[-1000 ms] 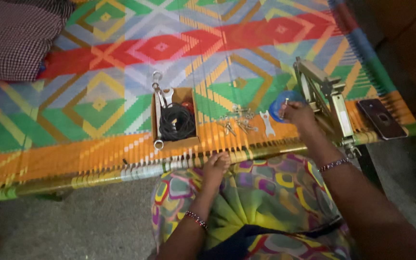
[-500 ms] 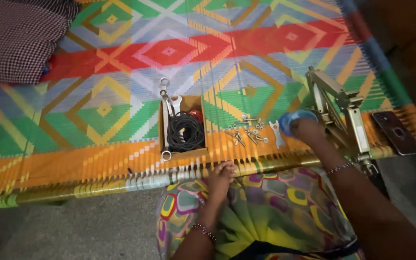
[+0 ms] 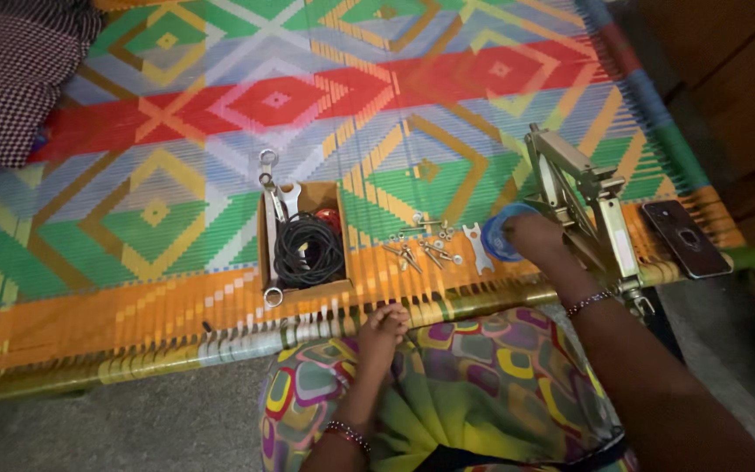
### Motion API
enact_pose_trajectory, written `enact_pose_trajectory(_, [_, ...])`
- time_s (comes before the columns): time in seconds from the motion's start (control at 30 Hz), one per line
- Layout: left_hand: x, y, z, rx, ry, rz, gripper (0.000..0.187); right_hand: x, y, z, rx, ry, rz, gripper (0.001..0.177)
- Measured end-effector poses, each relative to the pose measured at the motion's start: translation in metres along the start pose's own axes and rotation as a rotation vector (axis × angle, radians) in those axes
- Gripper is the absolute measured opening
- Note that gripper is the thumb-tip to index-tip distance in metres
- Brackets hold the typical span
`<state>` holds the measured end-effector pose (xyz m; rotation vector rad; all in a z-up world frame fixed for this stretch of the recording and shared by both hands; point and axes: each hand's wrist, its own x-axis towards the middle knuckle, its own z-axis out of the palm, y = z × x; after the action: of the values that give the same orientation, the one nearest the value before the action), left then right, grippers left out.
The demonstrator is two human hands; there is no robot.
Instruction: The person sits on a colorful woven mat and repeatedly picks up small metal fasteners, including bolts and washers, from a scattered pile. They thread washers onto bolts and place the assembled pieces back on the mat, continuing this process throughout the clip.
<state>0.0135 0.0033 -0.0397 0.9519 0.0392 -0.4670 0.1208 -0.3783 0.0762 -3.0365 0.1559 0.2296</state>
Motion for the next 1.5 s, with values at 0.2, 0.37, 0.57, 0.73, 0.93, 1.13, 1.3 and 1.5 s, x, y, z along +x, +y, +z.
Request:
enact_pose_trajectory(0.2, [-0.013, 0.015, 0.012, 0.191, 0.245, -0.047, 0.039, 0.007, -0.003, -0.020, -0.085, 0.196, -0.003, 0.023])
enact_pose_trajectory(0.37, [-0.012, 0.011, 0.021, 0.114, 0.271, 0.007, 0.036, -0.046, -0.056, -0.030, 0.047, 0.483, -0.311, 0.038])
enact_pose_trajectory(0.57, [-0.014, 0.011, 0.022, 0.155, 0.242, 0.079, 0.034, -0.044, -0.127, -0.026, -0.629, 0.308, -0.244, 0.038])
enact_pose_trajectory(0.73, [-0.023, 0.030, 0.027, 0.323, 0.308, 0.080, 0.035, -0.027, -0.117, -0.021, -0.871, 0.038, -0.258, 0.038])
enact_pose_trajectory(0.93, [-0.022, 0.032, 0.037, 0.183, 0.256, 0.090, 0.034, -0.039, -0.101, -0.001, -0.811, 0.024, -0.282, 0.030])
enact_pose_trajectory(1.13, [-0.023, 0.039, 0.040, 0.199, 0.334, 0.048, 0.031, -0.067, -0.113, -0.029, -0.589, -0.022, -0.305, 0.023])
enact_pose_trajectory(1.3, [-0.020, 0.031, 0.039, 0.246, 0.384, 0.032, 0.029, -0.070, -0.172, -0.031, -0.150, 0.298, -0.532, 0.038])
enact_pose_trajectory(1.5, [-0.017, 0.029, 0.037, 0.196, 0.343, 0.166, 0.026, -0.062, -0.225, -0.002, -0.061, 0.263, -0.600, 0.026])
